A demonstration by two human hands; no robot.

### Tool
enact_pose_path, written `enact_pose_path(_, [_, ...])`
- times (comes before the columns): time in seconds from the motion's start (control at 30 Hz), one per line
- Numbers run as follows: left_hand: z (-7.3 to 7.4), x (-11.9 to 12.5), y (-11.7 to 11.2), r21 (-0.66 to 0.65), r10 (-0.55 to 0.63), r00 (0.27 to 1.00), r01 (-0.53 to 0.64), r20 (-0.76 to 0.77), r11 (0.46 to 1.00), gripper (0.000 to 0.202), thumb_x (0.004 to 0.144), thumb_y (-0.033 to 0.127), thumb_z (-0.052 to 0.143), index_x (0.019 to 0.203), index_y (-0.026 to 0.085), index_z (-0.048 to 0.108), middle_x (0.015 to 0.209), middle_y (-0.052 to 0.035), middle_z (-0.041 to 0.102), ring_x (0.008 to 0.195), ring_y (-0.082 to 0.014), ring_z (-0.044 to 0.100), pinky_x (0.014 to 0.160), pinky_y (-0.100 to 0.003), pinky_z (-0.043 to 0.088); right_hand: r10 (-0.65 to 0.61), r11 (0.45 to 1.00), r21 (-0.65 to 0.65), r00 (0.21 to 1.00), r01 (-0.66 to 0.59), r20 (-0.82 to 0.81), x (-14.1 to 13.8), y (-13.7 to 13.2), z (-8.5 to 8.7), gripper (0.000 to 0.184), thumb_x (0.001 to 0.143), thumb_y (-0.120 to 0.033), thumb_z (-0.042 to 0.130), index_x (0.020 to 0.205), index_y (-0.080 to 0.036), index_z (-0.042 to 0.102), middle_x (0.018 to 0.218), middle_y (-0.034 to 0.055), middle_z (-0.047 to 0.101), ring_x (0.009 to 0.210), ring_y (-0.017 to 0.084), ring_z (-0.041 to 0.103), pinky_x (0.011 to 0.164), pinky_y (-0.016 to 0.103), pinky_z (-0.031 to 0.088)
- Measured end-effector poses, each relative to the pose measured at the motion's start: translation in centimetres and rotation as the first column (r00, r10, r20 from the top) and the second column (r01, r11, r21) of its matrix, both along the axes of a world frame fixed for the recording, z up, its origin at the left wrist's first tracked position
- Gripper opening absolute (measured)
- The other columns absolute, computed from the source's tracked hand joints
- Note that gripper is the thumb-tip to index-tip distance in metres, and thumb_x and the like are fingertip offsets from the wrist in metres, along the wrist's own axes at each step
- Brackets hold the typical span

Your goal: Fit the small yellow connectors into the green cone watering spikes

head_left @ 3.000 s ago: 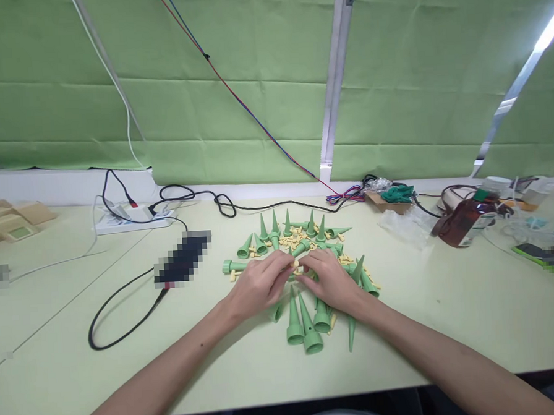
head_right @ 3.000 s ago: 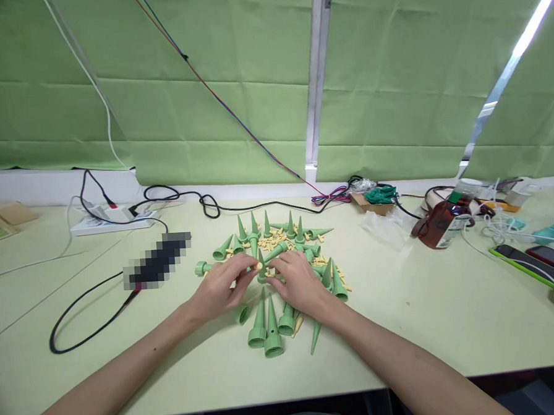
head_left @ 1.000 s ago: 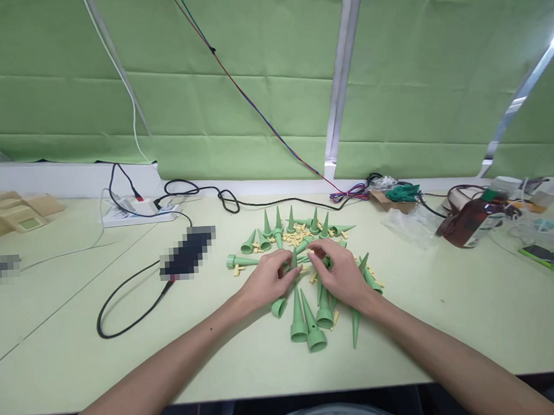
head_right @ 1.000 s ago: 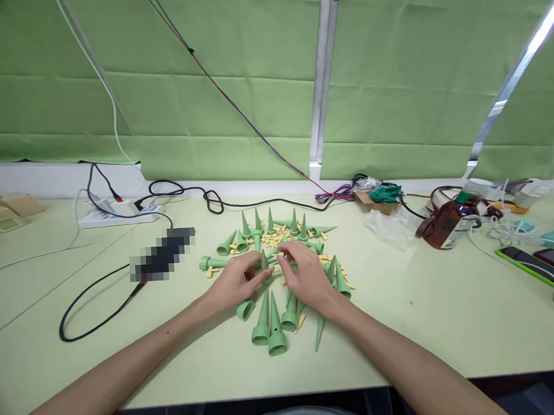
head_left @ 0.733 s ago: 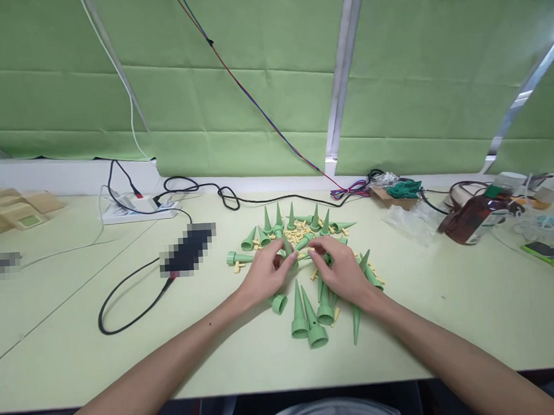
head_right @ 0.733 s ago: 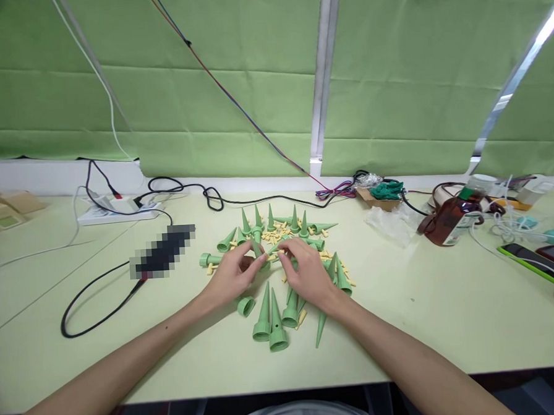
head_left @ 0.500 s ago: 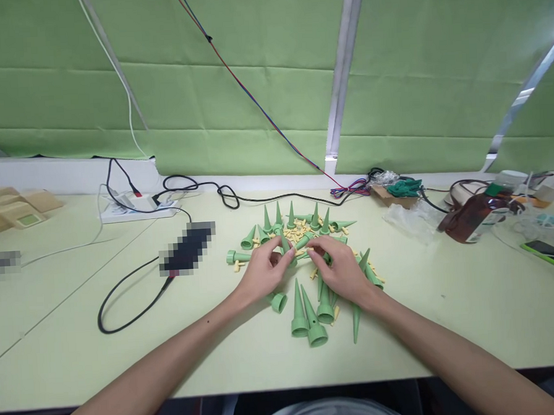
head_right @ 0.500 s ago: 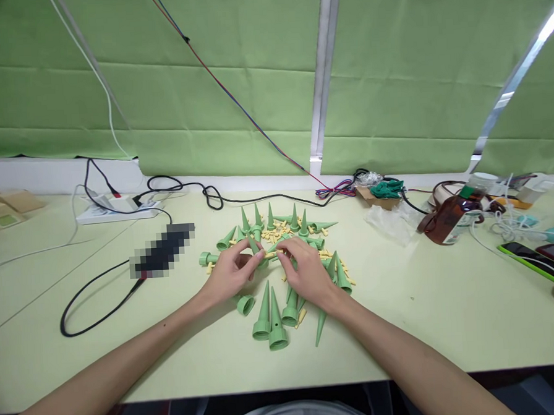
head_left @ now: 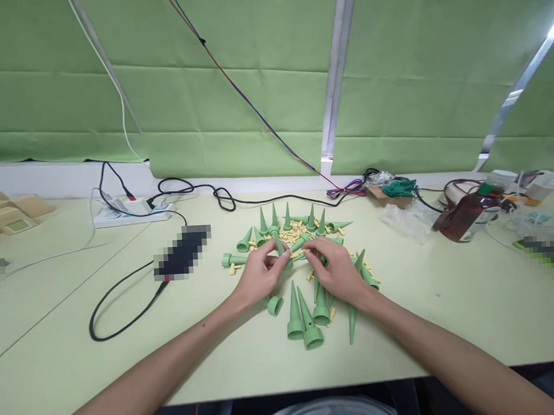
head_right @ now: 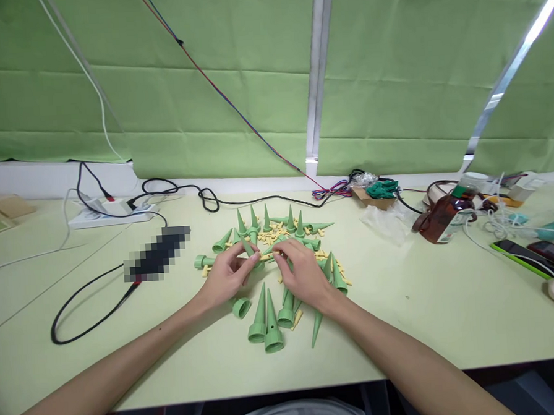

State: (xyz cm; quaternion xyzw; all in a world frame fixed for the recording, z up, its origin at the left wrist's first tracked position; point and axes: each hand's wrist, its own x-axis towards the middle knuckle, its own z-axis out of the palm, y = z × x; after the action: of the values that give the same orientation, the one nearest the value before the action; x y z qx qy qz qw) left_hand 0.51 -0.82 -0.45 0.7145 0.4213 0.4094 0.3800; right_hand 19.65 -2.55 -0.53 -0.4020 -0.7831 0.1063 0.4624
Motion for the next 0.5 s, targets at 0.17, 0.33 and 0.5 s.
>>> enact_pose_path(0.17, [-0.23, -0.01, 0.19, 0.038, 0.030, 0.999, -0.032, 0.038, 0.999, 0.026, 0.090, 0.045, 0.054, 0.093, 0.020, 0.055, 0.053, 0.0067, 0.038, 0.042, -0.0072, 0.036, 0.039, -0.019, 0.023, 0.006, 1.000, 0.000, 1.000, -0.006, -0.009, 0.00, 0.08, -0.15, 0.014, 0.095, -0.017, 0.048, 0.097, -0.019, 0.062, 0.094, 0.0061, 0.065, 0.081, 0.018, 0.059, 0.075, 0.032, 0.049])
enact_pose_path(0.33, [-0.36, -0.12, 0.18, 0.025, 0.023, 0.998, -0.024, 0.060, 0.999, 0.026, 0.089, 0.045, 0.056, 0.093, 0.020, 0.055, 0.052, 0.0069, 0.038, 0.042, -0.0072, 0.036, 0.040, -0.019, 0.024, 0.022, 1.000, -0.009, 1.000, -0.022, -0.007, 0.03, 0.05, -0.16, 0.015, 0.095, -0.019, 0.048, 0.097, -0.020, 0.062, 0.095, 0.0063, 0.066, 0.083, 0.019, 0.060, 0.076, 0.033, 0.049])
enact_pose_path(0.5, [-0.06, 0.03, -0.24, -0.033, 0.018, 0.998, -0.016, 0.052, 0.999, 0.029, 0.086, 0.047, 0.059, 0.093, 0.019, 0.057, 0.048, 0.0080, 0.037, 0.039, -0.0069, 0.035, 0.038, -0.018, 0.023, 0.078, 0.996, -0.051, 0.997, -0.078, 0.004, -0.06, -0.06, -0.32, 0.016, 0.096, -0.022, 0.048, 0.103, -0.021, 0.062, 0.094, 0.0056, 0.066, 0.083, 0.018, 0.061, 0.076, 0.032, 0.049])
